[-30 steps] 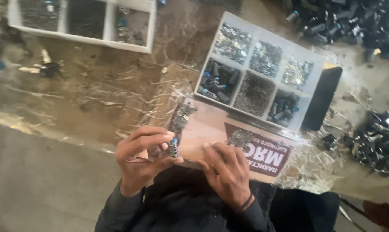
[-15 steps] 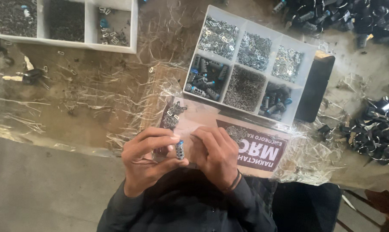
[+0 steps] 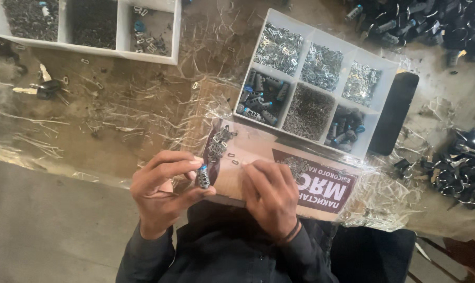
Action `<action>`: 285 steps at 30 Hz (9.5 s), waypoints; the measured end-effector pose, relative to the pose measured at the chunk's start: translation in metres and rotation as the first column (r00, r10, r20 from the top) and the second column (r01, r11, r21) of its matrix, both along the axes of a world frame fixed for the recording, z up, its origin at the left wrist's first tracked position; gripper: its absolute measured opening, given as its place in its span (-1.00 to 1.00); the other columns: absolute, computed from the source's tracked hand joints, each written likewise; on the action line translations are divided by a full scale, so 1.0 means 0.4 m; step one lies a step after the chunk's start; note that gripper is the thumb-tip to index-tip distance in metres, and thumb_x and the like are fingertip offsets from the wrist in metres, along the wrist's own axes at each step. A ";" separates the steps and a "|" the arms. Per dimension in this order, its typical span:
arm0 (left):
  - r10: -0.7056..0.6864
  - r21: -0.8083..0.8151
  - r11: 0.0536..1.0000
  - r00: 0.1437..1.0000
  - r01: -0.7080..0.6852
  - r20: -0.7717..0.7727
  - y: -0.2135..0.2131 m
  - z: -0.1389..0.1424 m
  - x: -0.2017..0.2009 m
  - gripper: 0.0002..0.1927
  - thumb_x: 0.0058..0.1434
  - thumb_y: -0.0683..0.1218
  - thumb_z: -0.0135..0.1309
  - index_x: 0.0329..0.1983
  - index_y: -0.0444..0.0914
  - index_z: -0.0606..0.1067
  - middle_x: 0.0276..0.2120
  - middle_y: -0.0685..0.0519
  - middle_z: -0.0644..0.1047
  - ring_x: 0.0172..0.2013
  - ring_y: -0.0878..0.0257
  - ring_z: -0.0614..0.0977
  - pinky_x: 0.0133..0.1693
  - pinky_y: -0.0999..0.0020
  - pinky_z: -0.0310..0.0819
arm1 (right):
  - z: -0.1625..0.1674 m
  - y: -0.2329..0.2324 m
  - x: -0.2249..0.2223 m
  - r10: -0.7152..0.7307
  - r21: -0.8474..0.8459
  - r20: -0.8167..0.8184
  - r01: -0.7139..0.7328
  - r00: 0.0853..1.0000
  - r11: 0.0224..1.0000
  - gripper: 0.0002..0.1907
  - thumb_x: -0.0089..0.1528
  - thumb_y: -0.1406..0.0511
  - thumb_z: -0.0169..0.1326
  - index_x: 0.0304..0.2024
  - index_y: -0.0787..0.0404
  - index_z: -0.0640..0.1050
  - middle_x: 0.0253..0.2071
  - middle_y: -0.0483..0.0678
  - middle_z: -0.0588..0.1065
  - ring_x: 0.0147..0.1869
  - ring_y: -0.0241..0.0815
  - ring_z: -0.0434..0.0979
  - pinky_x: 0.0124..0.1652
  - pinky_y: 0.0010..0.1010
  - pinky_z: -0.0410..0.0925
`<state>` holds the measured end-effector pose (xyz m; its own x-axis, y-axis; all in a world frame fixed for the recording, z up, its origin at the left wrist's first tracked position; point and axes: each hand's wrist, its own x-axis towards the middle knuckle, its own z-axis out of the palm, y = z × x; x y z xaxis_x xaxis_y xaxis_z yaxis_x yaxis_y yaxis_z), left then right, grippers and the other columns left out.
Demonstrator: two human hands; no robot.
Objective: The person sits at a workbench and assembles small metal components by hand, picking parts from a compartment organizer box and pressing them together one at a time, placing finished assemblies with a pile of completed parts on the table.
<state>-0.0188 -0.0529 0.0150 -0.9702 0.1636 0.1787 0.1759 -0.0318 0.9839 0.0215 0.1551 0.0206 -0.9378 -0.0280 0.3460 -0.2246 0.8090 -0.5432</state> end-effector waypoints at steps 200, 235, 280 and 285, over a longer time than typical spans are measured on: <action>-0.004 -0.210 0.977 0.970 -0.048 -0.241 0.087 0.018 0.102 -0.55 -0.09 -0.15 0.52 -0.12 -0.24 0.61 -0.14 0.01 0.62 -0.31 0.35 0.62 -0.27 0.47 0.59 | -0.036 0.027 0.095 0.084 0.100 0.078 -0.092 0.993 0.991 -0.47 0.25 0.15 0.29 0.20 0.23 0.52 -0.07 0.01 0.42 -0.04 -0.04 0.48 -0.11 -0.29 0.37; -0.353 -0.046 0.936 0.926 0.350 -0.136 0.331 0.006 0.101 -0.56 0.02 -0.24 0.45 -0.02 -0.23 0.61 -0.10 0.04 0.64 -0.31 0.33 0.62 -0.32 0.48 0.57 | -0.027 0.291 0.297 0.105 -0.911 0.161 0.107 0.981 0.398 -0.70 0.10 0.66 0.16 -0.16 0.33 0.65 -0.22 0.11 0.60 -0.17 -0.10 0.65 -0.17 -0.40 0.50; -0.521 -0.355 0.845 0.769 0.401 -0.372 0.467 0.031 0.107 -0.54 0.11 -0.32 0.25 0.12 -0.34 0.54 -0.03 -0.08 0.64 -0.06 0.03 0.72 -0.06 0.21 0.67 | -0.041 0.391 0.292 0.078 -0.903 0.411 0.395 0.908 0.169 -0.79 0.22 0.50 0.20 -0.13 0.26 0.48 -0.14 -0.04 0.51 -0.29 -0.28 0.52 -0.34 -0.46 0.41; -0.446 -0.391 0.867 0.832 0.309 -0.331 0.490 0.033 0.115 -0.64 0.17 -0.30 0.24 0.05 -0.29 0.55 -0.11 -0.07 0.65 -0.13 0.08 0.74 -0.13 0.27 0.65 | -0.014 0.512 0.255 -0.296 -0.368 0.089 0.307 0.951 0.878 -0.97 0.31 0.37 0.13 -0.20 0.21 0.55 -0.08 -0.07 0.55 0.01 -0.12 0.56 0.06 -0.27 0.40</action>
<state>0.0271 0.1432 0.0282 -0.6738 0.6139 0.4112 0.5905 0.1128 0.7991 0.1237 0.3599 0.0151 -0.8899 0.3831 0.2474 0.0181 0.5718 -0.8202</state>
